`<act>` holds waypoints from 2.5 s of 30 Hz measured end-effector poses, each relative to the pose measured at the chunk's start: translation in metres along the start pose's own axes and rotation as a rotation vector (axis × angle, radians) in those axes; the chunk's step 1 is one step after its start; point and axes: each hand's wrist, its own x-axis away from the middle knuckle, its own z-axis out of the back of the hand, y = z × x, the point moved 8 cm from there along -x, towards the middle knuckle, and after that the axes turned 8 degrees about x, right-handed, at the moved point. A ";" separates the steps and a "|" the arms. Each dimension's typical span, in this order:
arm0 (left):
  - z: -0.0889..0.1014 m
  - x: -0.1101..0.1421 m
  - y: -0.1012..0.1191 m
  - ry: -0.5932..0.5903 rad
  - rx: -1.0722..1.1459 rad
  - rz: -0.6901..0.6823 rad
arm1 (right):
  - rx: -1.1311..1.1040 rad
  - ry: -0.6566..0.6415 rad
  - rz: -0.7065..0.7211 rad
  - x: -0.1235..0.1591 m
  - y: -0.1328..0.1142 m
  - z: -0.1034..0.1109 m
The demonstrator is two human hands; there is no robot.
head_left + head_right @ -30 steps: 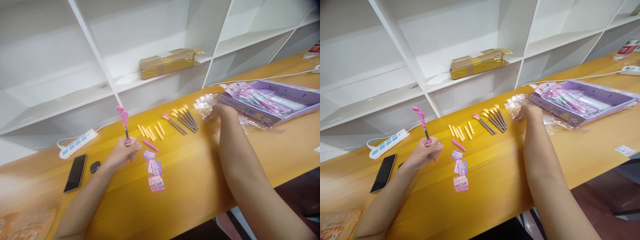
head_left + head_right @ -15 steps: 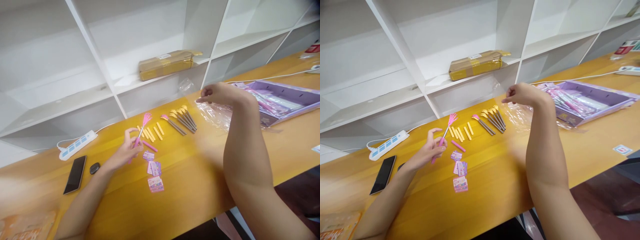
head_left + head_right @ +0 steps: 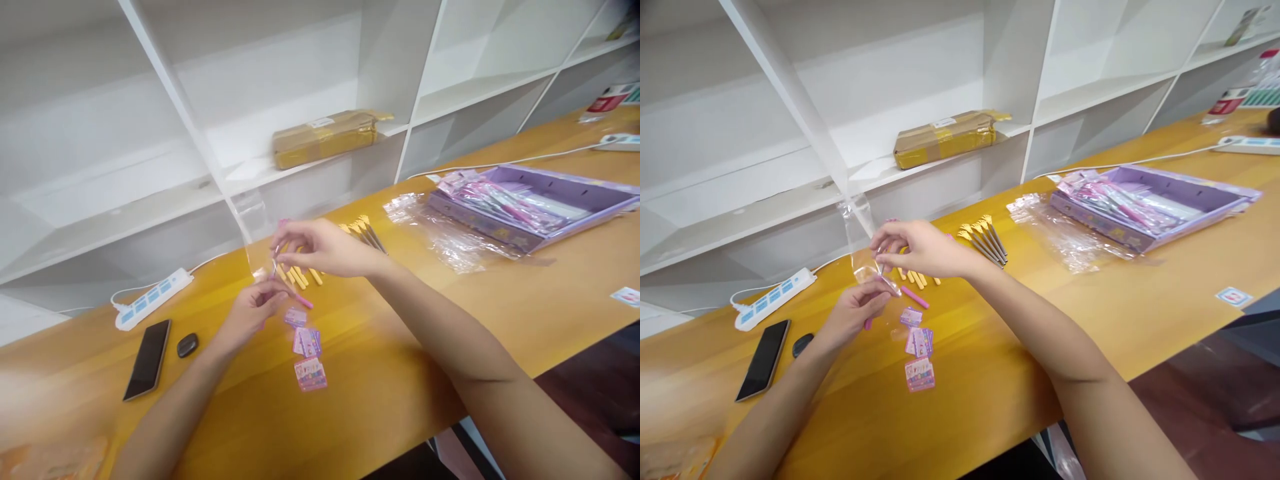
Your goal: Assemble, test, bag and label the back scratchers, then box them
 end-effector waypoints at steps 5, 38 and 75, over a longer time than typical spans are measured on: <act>0.020 0.000 -0.003 0.214 0.126 -0.046 | -0.185 0.141 -0.114 -0.008 0.028 0.003; 0.104 0.030 0.059 0.587 0.605 -0.492 | 0.539 -0.102 0.192 0.039 -0.052 0.005; 0.074 0.028 0.058 0.490 0.708 -0.398 | 0.757 0.167 0.299 0.029 -0.038 -0.006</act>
